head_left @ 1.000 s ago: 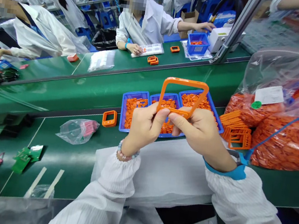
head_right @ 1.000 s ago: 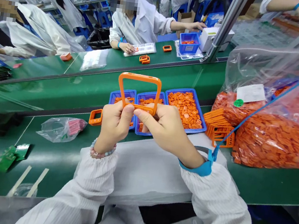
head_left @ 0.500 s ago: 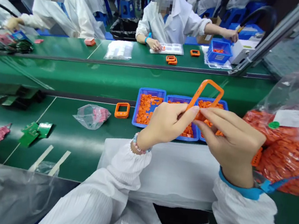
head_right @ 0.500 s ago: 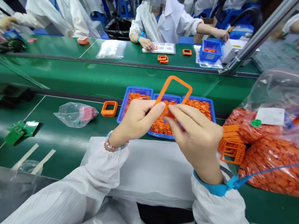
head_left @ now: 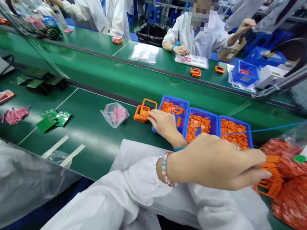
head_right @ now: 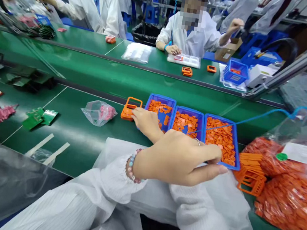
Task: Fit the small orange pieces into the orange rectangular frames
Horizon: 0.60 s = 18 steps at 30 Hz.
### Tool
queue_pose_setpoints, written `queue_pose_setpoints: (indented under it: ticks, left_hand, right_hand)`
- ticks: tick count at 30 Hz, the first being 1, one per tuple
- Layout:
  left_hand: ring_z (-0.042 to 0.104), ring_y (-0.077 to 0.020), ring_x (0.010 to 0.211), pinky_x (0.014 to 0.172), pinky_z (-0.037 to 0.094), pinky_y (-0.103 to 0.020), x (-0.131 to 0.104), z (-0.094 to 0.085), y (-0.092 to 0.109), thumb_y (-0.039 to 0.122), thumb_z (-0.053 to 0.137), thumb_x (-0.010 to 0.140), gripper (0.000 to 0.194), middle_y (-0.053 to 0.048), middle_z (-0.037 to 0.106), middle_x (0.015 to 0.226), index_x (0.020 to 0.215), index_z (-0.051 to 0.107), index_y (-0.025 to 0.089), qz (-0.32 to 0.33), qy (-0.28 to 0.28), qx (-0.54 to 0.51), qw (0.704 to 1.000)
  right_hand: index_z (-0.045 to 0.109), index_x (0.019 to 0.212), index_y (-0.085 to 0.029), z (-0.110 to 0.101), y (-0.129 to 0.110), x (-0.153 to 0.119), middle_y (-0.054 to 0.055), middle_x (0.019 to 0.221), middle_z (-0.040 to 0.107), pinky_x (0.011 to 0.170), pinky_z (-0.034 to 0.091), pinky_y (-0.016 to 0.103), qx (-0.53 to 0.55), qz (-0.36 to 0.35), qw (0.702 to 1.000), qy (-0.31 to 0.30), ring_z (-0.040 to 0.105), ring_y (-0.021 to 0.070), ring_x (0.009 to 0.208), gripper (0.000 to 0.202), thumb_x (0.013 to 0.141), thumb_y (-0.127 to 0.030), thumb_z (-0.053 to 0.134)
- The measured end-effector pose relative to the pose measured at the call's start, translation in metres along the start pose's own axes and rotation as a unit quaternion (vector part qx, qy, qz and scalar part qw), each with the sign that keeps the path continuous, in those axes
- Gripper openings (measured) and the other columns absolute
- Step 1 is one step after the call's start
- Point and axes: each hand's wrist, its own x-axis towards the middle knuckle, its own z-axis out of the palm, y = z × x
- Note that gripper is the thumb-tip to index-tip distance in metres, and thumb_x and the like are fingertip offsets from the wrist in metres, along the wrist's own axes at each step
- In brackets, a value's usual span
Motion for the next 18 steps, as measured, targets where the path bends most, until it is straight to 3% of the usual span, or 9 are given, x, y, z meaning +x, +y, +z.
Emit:
queue_pose_setpoints:
  ticks: [4,11,14,18]
  left_hand:
    - [0.07,-0.0184,0.078,0.055,0.033,-0.031,-0.002,-0.01,-0.003,0.05,0.031,0.106,0.043,0.005,0.075,0.087,0.099,0.066,0.026,-0.026,0.006,0.004,1.0]
    - [0.071,-0.0203,0.081,0.056,0.034,-0.032,-0.001,-0.012,0.0,0.047,0.033,0.107,0.04,0.004,0.075,0.088,0.111,0.068,0.027,-0.043,-0.02,0.012,0.999]
    - [0.07,-0.0205,0.076,0.053,0.033,-0.034,0.002,-0.01,-0.003,0.05,0.035,0.106,0.04,0.002,0.076,0.086,0.111,0.067,0.027,-0.039,-0.022,-0.02,0.999]
    - [0.07,-0.0212,0.073,0.054,0.036,-0.034,0.005,-0.007,-0.01,0.052,0.036,0.105,0.04,-0.001,0.077,0.086,0.11,0.065,0.025,-0.031,-0.016,-0.05,0.998]
  right_hand:
    - [0.075,0.105,-0.021,0.016,-0.011,0.029,0.012,0.111,0.077,0.081,0.048,0.033,-0.132,-0.015,0.987,-0.092,0.071,0.0273,0.103,0.03,0.104,-0.029,0.046]
    - [0.074,0.108,-0.019,0.026,-0.011,0.035,0.013,0.109,0.077,0.075,0.048,0.035,-0.147,-0.007,0.984,-0.101,0.073,0.0328,0.101,0.027,0.102,-0.027,0.049]
    - [0.073,0.112,-0.021,0.024,-0.008,0.028,0.009,0.114,0.077,0.078,0.05,0.035,-0.121,-0.007,0.989,-0.08,0.072,0.0306,0.105,0.026,0.102,-0.029,0.05]
    - [0.07,0.125,-0.023,0.016,0.0,0.003,0.005,0.134,0.07,0.089,0.053,0.034,-0.022,-0.014,1.0,-0.002,0.07,0.0252,0.115,0.03,0.1,-0.028,0.054]
